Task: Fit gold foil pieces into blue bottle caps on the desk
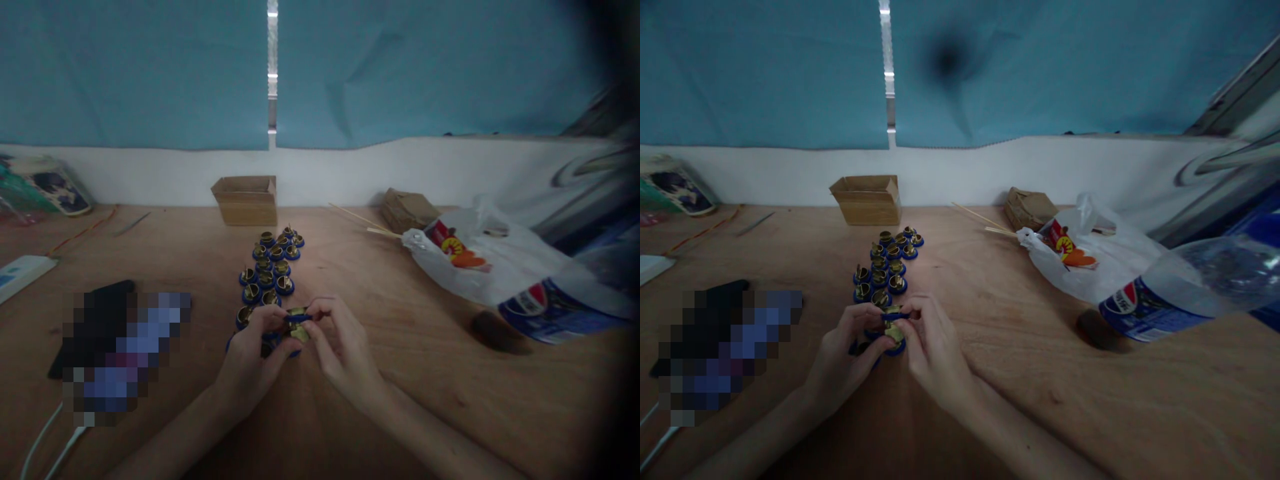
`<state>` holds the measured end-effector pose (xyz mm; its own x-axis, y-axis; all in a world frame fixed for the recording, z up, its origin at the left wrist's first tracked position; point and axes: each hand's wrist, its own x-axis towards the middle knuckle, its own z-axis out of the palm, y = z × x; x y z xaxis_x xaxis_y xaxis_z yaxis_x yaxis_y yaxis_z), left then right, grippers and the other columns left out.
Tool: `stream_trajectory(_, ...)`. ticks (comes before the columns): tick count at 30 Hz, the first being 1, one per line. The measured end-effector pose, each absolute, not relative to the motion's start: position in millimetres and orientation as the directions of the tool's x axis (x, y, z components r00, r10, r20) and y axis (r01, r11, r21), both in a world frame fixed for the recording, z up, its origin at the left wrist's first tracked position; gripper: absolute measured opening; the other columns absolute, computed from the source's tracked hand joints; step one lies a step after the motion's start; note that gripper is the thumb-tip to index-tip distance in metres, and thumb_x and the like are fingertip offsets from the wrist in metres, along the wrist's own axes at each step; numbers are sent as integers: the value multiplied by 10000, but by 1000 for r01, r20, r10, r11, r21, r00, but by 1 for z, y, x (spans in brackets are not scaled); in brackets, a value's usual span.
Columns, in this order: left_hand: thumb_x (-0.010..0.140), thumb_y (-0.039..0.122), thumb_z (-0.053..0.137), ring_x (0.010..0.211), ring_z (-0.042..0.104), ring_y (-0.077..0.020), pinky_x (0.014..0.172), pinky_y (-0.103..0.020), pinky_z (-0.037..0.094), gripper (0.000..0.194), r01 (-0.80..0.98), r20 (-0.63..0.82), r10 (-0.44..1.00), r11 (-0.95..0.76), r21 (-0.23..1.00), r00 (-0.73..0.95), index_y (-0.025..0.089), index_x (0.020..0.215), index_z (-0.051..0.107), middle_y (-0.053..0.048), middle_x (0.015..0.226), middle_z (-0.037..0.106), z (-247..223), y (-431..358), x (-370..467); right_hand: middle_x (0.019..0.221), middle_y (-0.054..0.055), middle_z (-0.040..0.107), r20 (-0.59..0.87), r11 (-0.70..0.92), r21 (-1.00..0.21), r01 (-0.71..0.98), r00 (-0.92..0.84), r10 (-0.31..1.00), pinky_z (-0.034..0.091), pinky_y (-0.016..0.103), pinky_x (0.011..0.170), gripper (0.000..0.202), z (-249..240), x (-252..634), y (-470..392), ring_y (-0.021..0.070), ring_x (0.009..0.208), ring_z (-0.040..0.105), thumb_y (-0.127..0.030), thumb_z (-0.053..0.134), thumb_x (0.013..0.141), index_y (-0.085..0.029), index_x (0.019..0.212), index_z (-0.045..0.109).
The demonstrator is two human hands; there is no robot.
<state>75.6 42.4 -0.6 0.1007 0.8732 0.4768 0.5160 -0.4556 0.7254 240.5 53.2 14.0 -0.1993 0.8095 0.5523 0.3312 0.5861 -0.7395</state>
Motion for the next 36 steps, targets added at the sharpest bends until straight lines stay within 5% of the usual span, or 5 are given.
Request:
stream_trajectory(14, 803, 283, 705, 589, 664, -97, 540, -165, 538, 288, 586, 618, 777, -558, 587, 121, 225, 1006, 510, 27, 778, 675, 1, 40, 66, 1055, 71, 560, 550, 601, -777, 186, -262, 793, 480, 373, 853, 218, 22, 241, 50, 202, 1005, 566, -97, 559, 872, -205, 1053, 501)
stream_trajectory(27, 875, 374, 618, 589, 648, -117, 568, -204, 547, 220, 591, 710, 666, -675, 442, 230, 197, 962, 521, -2, 755, 646, -5, 42, 64, 864, 16, 487, 492, 568, -784, 250, -308, 814, 435, 301, 683, 130, 20, 244, 49, 164, 788, 500, -90, 480, 871, -209, 913, 448)
stream_trajectory(36, 887, 256, 593, 574, 662, -107, 537, -177, 539, 111, 583, 673, 712, -639, 502, 200, 208, 955, 519, 9, 750, 670, -1, 40, 65, 952, 42, 551, 391, 497, -837, 226, -387, 835, 471, 341, 785, 78, 29, 243, 49, 182, 885, 544, -179, 471, 940, -217, 1009, 474)
